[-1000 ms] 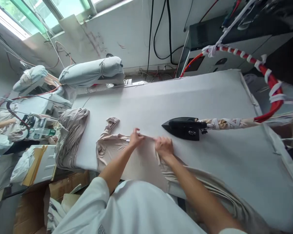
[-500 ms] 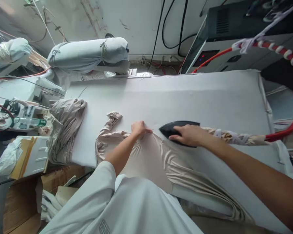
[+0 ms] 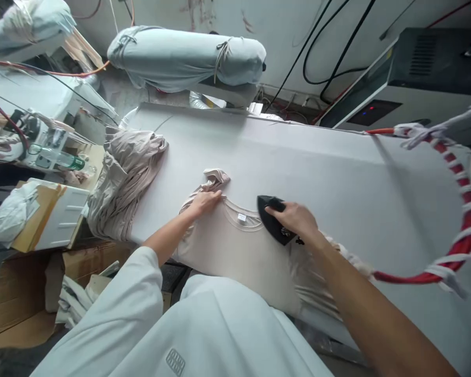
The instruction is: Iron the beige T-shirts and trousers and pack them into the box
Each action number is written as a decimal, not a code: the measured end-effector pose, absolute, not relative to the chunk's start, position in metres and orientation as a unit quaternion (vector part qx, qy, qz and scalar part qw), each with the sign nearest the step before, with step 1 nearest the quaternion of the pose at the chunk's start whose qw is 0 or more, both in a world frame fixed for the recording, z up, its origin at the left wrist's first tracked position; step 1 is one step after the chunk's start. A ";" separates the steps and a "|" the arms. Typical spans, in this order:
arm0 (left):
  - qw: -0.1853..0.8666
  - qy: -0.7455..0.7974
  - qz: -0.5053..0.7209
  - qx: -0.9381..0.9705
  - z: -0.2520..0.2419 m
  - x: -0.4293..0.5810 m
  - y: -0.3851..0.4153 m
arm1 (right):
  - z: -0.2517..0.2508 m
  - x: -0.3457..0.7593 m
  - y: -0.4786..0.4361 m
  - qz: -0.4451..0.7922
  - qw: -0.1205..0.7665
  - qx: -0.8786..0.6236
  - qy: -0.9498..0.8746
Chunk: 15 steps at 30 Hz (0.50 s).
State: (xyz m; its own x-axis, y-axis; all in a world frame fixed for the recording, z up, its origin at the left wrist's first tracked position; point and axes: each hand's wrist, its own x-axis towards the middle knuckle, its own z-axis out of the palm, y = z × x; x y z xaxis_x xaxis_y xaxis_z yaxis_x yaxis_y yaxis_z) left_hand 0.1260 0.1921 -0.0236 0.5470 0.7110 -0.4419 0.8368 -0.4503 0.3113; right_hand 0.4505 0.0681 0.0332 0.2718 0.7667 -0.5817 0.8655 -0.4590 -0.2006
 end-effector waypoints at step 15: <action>0.247 0.460 -0.165 0.837 -0.024 0.082 0.239 | 0.036 0.330 0.146 -0.269 0.178 0.645 0.692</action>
